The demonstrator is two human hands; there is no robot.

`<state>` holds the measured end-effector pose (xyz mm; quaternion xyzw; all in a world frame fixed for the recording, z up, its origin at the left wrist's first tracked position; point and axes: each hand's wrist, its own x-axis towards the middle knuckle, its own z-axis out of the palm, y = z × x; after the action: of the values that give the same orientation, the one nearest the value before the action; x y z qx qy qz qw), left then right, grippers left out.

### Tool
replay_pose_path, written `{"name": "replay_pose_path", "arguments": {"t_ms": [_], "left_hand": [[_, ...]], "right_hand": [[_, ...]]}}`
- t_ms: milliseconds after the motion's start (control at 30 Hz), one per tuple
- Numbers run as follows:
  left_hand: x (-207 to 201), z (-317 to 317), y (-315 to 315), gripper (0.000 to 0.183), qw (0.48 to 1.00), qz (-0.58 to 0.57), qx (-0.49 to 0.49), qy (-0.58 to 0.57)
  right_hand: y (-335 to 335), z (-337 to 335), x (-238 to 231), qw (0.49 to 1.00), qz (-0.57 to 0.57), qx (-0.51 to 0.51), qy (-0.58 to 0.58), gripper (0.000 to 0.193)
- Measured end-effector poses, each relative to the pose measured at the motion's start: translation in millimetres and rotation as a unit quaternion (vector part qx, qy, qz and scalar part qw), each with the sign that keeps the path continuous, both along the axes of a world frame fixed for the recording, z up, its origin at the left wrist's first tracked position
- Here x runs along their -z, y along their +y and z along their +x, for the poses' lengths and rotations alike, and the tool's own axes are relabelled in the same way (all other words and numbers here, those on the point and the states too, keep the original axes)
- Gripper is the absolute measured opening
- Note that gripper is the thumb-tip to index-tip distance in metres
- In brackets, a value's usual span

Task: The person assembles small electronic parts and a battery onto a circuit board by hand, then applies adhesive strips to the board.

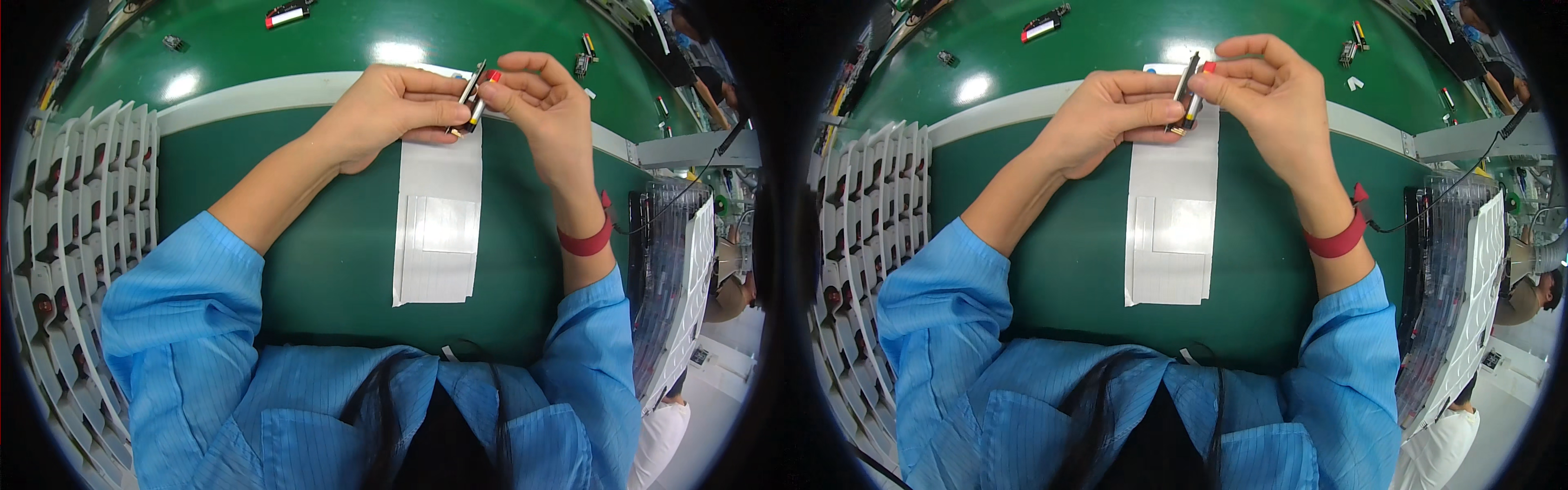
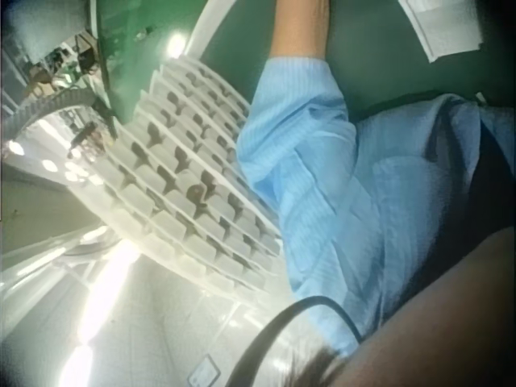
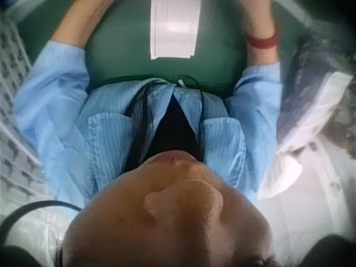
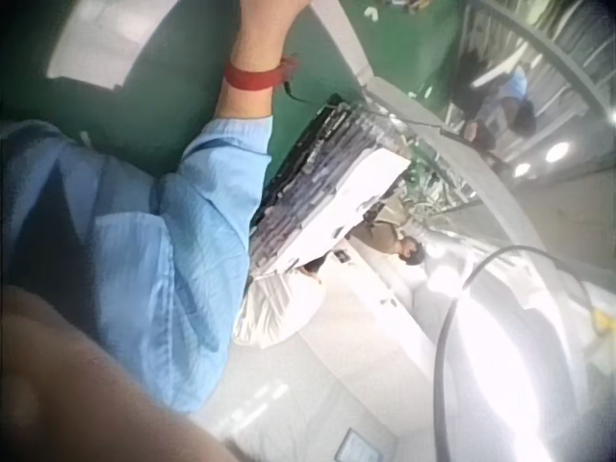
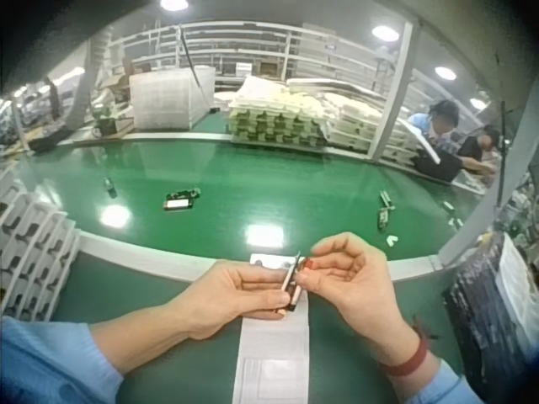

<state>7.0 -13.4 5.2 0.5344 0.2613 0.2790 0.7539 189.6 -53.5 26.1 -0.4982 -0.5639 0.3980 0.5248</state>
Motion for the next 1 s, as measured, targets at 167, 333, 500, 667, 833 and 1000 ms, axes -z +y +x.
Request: {"name": "replay_pose_path", "arguments": {"t_ms": [167,333,500,667,833,1000], "left_hand": [[-1,1,-2,0.033,1.0,-0.003,-0.004,0.002],[-2,2,-3,0.033,1.0,-0.002,-0.003,0.005],[-1,2,-2,0.034,1.0,0.002,-0.003,0.01],[0,4,-3,0.034,1.0,0.018,-0.011,0.015],[4,5,-11,0.029,0.966,0.239,-0.04,0.093],[0,0,-11,0.027,0.992,0.109,-0.047,0.044]], "right_hand": [[-2,-4,-2,1.0,0.014,0.019,-0.006,0.03],[-3,-4,-1,0.999,0.03,0.021,-0.005,0.029],[0,-5,1,0.999,0.04,0.019,-0.015,0.028],[2,-5,5,0.997,0.066,0.018,-0.042,0.028],[-1,-16,1,0.986,0.101,0.039,-0.126,0.029],[1,-5,-3,0.998,-0.017,-0.032,0.059,0.029]]}}
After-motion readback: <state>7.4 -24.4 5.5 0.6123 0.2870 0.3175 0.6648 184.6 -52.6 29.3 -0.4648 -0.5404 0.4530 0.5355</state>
